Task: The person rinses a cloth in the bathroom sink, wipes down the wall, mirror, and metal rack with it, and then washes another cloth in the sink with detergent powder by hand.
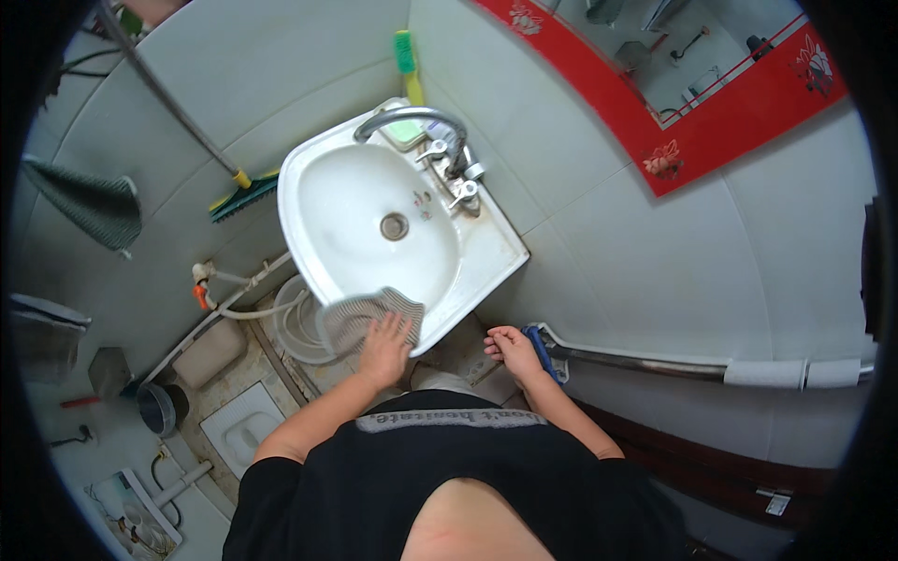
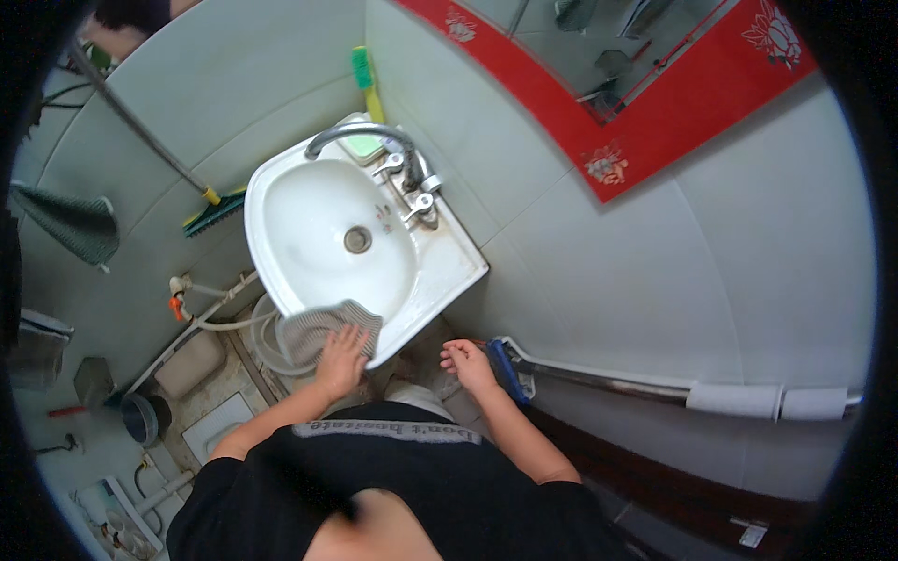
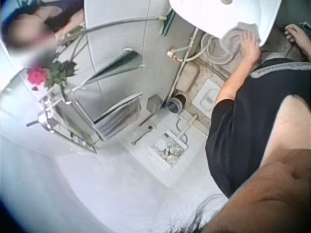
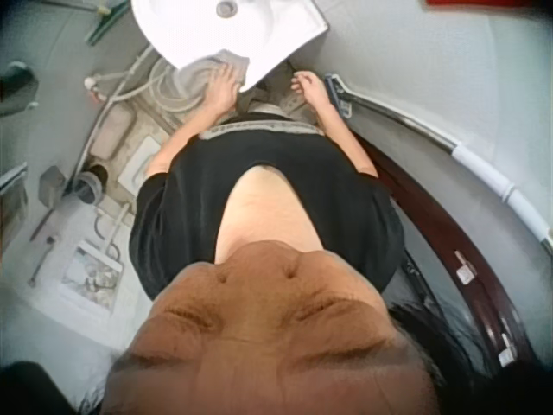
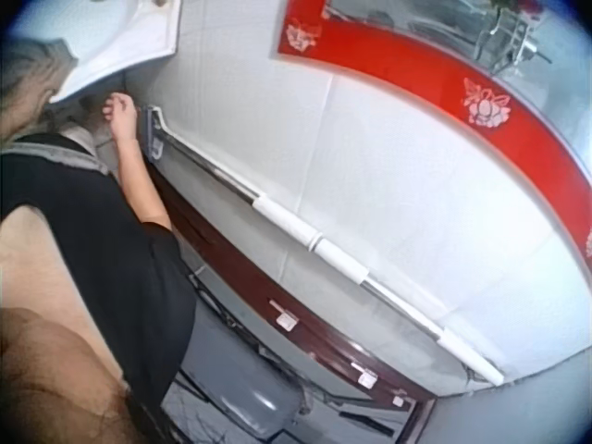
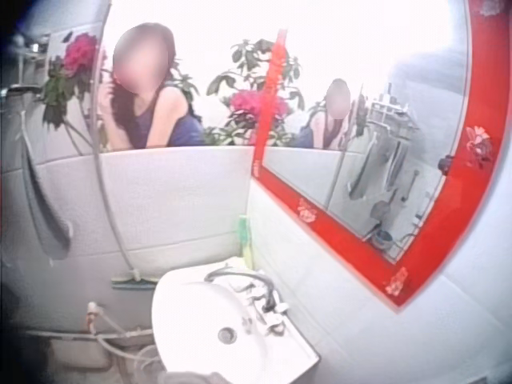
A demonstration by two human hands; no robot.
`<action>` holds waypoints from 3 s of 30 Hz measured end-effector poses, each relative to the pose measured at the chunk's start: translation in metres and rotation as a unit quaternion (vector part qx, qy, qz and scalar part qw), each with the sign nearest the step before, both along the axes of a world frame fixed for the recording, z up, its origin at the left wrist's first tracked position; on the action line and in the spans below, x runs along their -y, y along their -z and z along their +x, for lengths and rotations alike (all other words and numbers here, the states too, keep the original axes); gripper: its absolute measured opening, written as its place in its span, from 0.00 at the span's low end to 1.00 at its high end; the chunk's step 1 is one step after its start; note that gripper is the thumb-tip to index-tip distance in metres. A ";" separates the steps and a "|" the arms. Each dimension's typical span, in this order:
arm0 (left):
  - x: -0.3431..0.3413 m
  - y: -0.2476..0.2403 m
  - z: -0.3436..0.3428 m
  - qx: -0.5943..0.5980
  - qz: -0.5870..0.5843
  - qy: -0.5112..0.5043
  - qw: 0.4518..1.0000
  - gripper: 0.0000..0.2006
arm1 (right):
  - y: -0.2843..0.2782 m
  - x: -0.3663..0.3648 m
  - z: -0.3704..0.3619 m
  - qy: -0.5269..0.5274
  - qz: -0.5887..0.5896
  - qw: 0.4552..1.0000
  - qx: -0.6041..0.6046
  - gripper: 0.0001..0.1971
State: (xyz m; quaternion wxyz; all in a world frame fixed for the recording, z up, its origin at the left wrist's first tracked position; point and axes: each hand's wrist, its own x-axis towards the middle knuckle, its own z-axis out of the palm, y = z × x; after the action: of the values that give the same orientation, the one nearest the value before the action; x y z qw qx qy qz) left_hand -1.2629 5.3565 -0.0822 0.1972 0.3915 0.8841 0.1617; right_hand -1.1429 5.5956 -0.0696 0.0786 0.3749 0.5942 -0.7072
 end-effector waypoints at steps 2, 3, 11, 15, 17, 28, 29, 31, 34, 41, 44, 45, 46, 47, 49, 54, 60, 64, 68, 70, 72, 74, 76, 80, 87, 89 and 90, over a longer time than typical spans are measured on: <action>-0.034 0.016 0.000 0.109 0.108 -0.050 0.987 0.25 | 0.003 -0.009 -0.009 0.028 -0.017 0.999 0.016 0.09; -0.050 0.014 -0.005 0.221 0.189 -0.096 0.952 0.26 | 0.001 -0.014 -0.014 0.033 -0.028 0.999 0.007 0.09; -0.163 0.014 -0.047 -0.052 0.144 -0.026 0.988 0.26 | 0.017 -0.038 0.005 0.099 -0.072 0.992 0.020 0.09; -0.214 0.003 -0.065 -0.044 0.160 0.092 0.982 0.25 | 0.016 -0.032 0.021 0.137 -0.034 0.988 0.060 0.09; -0.215 0.008 -0.063 -0.052 0.170 0.128 0.976 0.25 | 0.016 -0.025 0.029 0.169 -0.037 0.982 0.076 0.09; -0.107 0.008 -0.093 0.019 0.186 0.341 0.921 0.24 | -0.002 0.038 -0.018 0.216 -0.039 0.975 0.031 0.09; -0.094 0.011 -0.097 0.035 0.182 0.371 0.910 0.22 | -0.006 0.039 -0.027 0.215 -0.016 0.976 0.030 0.09; -0.066 0.014 -0.102 0.102 0.163 0.382 0.904 0.22 | -0.009 0.045 -0.042 0.217 0.001 0.976 0.014 0.09; -0.020 0.013 -0.114 0.207 0.157 0.346 0.902 0.21 | -0.007 0.053 -0.072 0.185 0.020 0.982 -0.005 0.09; 0.052 0.005 -0.196 0.093 0.113 0.442 0.885 0.16 | -0.032 0.068 -0.139 0.118 0.061 0.991 -0.019 0.08; 0.053 -0.007 -0.258 -0.029 -0.038 0.413 0.910 0.09 | -0.038 0.071 -0.145 0.100 0.080 0.992 -0.013 0.08; 0.058 0.000 -0.284 -0.088 -0.037 0.391 0.915 0.08 | -0.038 0.073 -0.145 0.102 0.079 0.992 -0.011 0.08; 0.055 -0.009 -0.305 -0.146 -0.061 0.339 0.927 0.08 | -0.038 0.075 -0.142 0.098 0.080 0.992 -0.012 0.08; 0.049 -0.017 -0.325 -0.161 -0.071 0.280 0.944 0.08 | -0.036 0.077 -0.139 0.098 0.089 0.991 0.005 0.08; 0.023 -0.048 -0.350 -0.116 0.023 0.057 0.991 0.10 | -0.028 0.079 -0.127 0.112 0.088 0.989 0.028 0.08; -0.028 -0.068 -0.389 -0.291 0.192 -0.019 0.937 0.13 | -0.021 0.094 -0.123 0.122 0.050 0.990 0.046 0.08; -0.005 0.004 -0.388 -0.221 0.009 0.034 0.975 0.25 | -0.032 0.106 -0.126 0.101 0.055 0.993 0.041 0.07; 0.030 0.000 -0.378 -0.220 0.029 0.020 0.975 0.23 | -0.020 0.101 -0.120 0.116 0.032 0.991 0.059 0.08; 0.070 -0.001 -0.347 -0.201 0.025 -0.014 0.979 0.22 | -0.013 0.100 -0.124 0.113 0.018 0.992 0.047 0.08; 0.083 0.001 -0.330 -0.186 0.039 -0.031 0.981 0.22 | -0.012 0.104 -0.129 0.107 0.013 0.993 0.049 0.08; 0.089 0.005 -0.311 -0.156 0.079 -0.066 0.982 0.21 | -0.012 0.107 -0.132 0.091 0.012 0.995 0.047 0.08; 0.095 0.007 -0.288 -0.163 0.085 -0.060 0.981 0.21 | -0.011 0.108 -0.136 0.077 0.012 0.996 0.043 0.08; 0.094 0.003 -0.260 -0.144 0.085 -0.049 0.985 0.21 | -0.009 0.105 -0.135 0.066 0.020 0.997 0.042 0.08; 0.089 -0.004 -0.203 -0.140 0.064 -0.016 0.988 0.20 | -0.002 0.094 -0.143 0.058 0.025 0.997 0.044 0.10; 0.051 0.012 -0.146 0.013 0.060 0.215 0.975 0.15 | -0.041 0.041 -0.220 -0.157 0.631 0.749 -0.126 0.11; 0.021 -0.025 -0.165 0.242 -0.077 0.201 0.946 0.15 | -0.053 0.027 -0.239 -0.176 0.630 0.751 -0.093 0.10; 0.019 -0.018 -0.170 0.241 -0.078 0.202 0.946 0.15 | -0.051 0.019 -0.245 -0.226 0.631 0.742 -0.028 0.08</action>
State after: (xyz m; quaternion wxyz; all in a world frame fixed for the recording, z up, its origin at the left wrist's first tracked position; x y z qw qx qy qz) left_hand -1.4325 5.3378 -0.0647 0.4626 0.4948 0.7225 0.1386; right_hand -1.3875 5.5766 -0.0188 -0.0351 0.1741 0.9737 -0.1425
